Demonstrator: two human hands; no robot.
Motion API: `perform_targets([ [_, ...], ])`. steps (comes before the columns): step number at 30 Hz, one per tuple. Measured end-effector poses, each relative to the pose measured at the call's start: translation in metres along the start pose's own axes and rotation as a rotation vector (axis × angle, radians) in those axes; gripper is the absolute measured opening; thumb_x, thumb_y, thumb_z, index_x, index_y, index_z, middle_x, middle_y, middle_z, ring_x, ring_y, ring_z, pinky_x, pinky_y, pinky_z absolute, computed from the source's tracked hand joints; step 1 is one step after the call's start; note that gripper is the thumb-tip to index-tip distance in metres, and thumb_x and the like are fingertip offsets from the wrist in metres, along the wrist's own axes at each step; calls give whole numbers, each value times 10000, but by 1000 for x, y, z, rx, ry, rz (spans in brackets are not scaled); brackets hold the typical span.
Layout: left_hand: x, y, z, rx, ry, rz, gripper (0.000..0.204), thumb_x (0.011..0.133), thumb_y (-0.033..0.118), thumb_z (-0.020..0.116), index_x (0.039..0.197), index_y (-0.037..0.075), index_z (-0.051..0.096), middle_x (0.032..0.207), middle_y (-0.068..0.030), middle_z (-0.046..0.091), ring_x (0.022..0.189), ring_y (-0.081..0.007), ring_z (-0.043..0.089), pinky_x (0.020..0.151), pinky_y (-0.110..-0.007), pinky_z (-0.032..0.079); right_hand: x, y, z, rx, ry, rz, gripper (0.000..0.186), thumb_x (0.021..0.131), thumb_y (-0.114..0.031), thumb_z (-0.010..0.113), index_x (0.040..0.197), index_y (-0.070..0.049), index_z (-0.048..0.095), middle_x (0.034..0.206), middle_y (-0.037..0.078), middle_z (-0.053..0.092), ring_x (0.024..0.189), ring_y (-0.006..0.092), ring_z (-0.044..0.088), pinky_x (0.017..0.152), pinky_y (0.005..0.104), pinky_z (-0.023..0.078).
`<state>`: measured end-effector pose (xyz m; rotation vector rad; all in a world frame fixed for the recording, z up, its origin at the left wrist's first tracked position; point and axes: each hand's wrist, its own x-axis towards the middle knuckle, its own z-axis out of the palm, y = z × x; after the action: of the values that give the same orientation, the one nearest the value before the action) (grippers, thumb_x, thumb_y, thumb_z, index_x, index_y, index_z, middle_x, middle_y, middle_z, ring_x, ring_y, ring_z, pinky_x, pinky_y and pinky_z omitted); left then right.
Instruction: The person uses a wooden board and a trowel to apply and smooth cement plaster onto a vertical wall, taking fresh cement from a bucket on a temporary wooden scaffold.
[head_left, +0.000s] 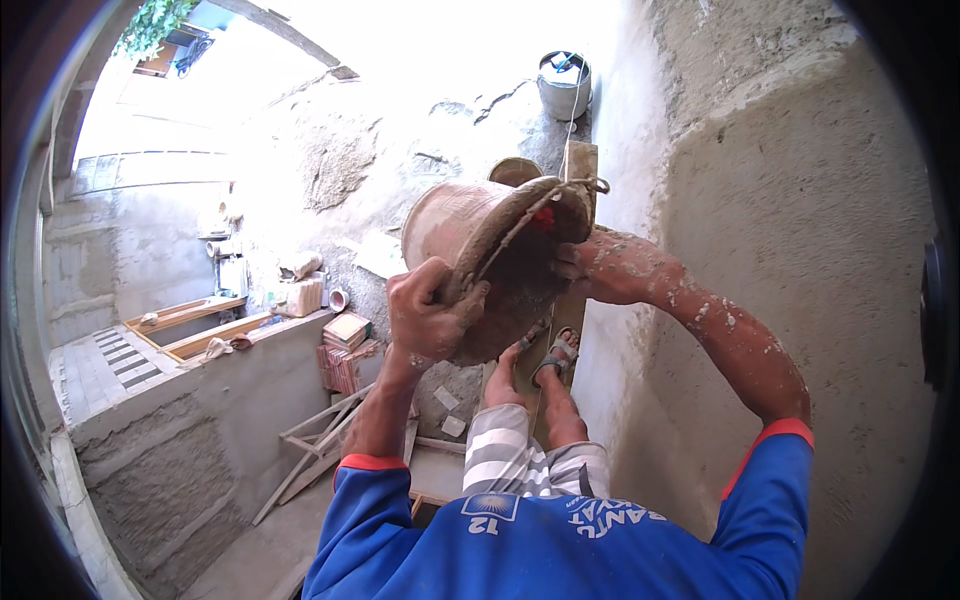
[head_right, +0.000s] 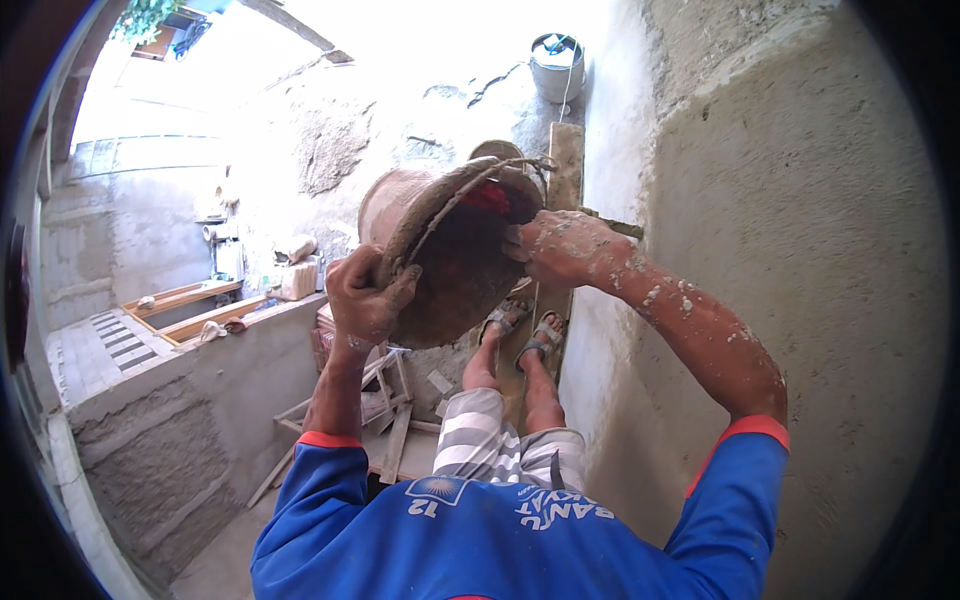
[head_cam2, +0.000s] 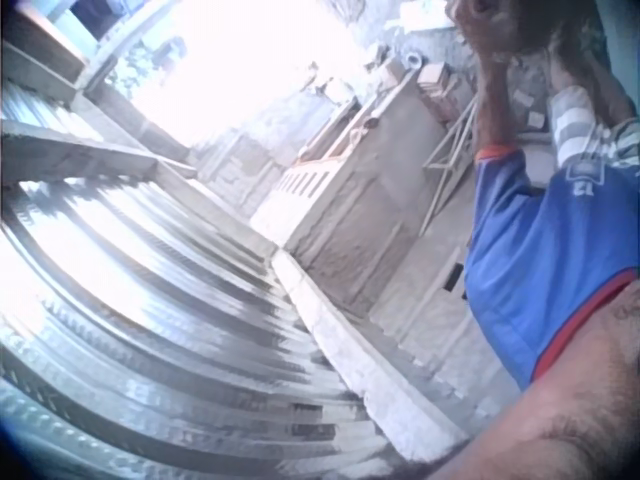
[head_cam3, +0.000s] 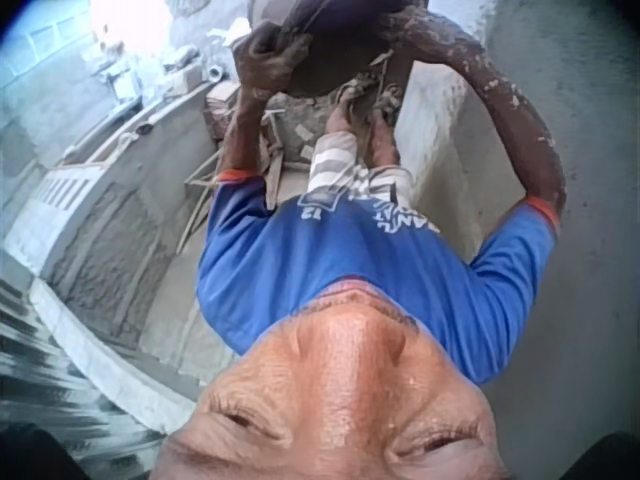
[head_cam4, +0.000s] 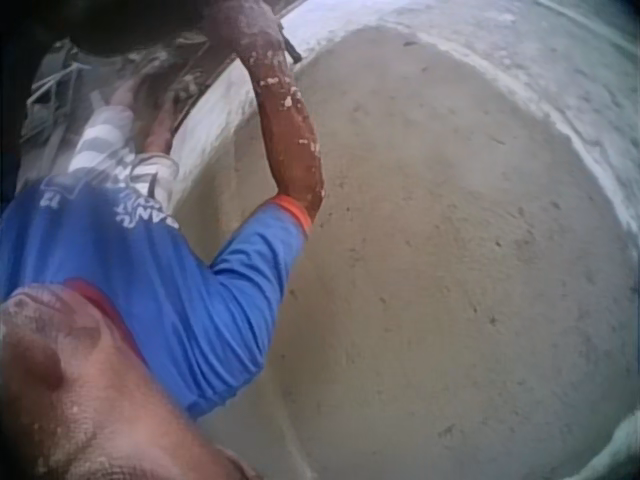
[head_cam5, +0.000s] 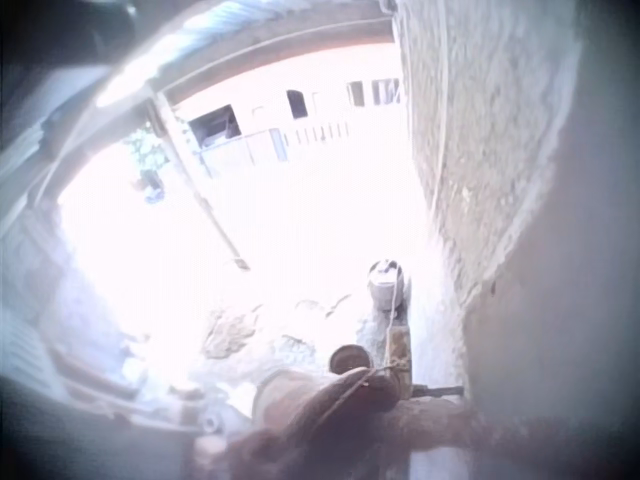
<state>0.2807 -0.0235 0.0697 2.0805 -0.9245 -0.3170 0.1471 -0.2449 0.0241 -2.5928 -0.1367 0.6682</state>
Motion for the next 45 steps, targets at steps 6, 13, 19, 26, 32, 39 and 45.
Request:
perform_targets([
  [6, -2, -2, -8, -141, -146, -34, 314, 668, 125, 756, 596, 50, 459, 529, 20, 406, 508, -74, 330, 457, -254, 279, -11, 2, 14, 320, -22, -25, 322, 829, -215, 574, 1137, -125, 609, 1075, 126, 616, 984, 331, 599, 869, 431, 479],
  [13, 4, 19, -1, -252, -141, 4, 289, 644, 86, 761, 613, 71, 474, 569, 40, 437, 534, -59, 351, 479, -239, 293, -20, 7, 85, 672, 225, -244, 378, 805, -201, 621, 1165, -86, 594, 1150, 153, 587, 1054, 340, 566, 915, 409, 456],
  [19, -4, 14, 0, -391, 45, 29, 314, 640, 60, 766, 601, 65, 455, 556, 13, 497, 490, -44, 368, 444, -220, 286, -26, -19, 73, 804, 241, -72, 506, 788, -203, 614, 1257, -35, 527, 1188, 219, 584, 1076, 360, 577, 926, 425, 460],
  [26, -20, -5, 23, -616, 178, -118, 312, 677, 102, 773, 644, 70, 465, 647, 41, 469, 585, -45, 378, 540, -210, 320, -28, -28, 76, 928, 264, -25, 527, 781, -200, 624, 1270, -33, 519, 1172, 223, 595, 1076, 357, 586, 933, 395, 462],
  [32, -29, -18, 55, -690, 353, -169, 329, 706, 187, 781, 677, 74, 474, 657, 55, 455, 596, -37, 378, 547, -206, 309, -22, -41, 80, 1056, 271, 134, 571, 765, -201, 632, 1276, 18, 499, 1231, 230, 562, 1126, 315, 567, 962, 363, 439],
  [39, -54, -51, 84, -741, 442, -257, 234, 761, 108, 719, 724, 73, 490, 674, 55, 474, 621, -24, 387, 558, -195, 324, -22, -37, 97, 1155, 173, 202, 638, 744, -232, 644, 1298, 36, 476, 1212, 222, 570, 1120, 272, 556, 969, 336, 424],
  [45, -73, -91, 111, -925, 412, -362, 89, 836, 48, 631, 819, 56, 544, 818, 8, 593, 735, -41, 496, 697, -205, 411, -14, -31, 118, 1343, 33, 362, 622, 749, -201, 638, 1315, 3, 478, 1097, 147, 614, 868, 183, 624, 747, 297, 521],
])
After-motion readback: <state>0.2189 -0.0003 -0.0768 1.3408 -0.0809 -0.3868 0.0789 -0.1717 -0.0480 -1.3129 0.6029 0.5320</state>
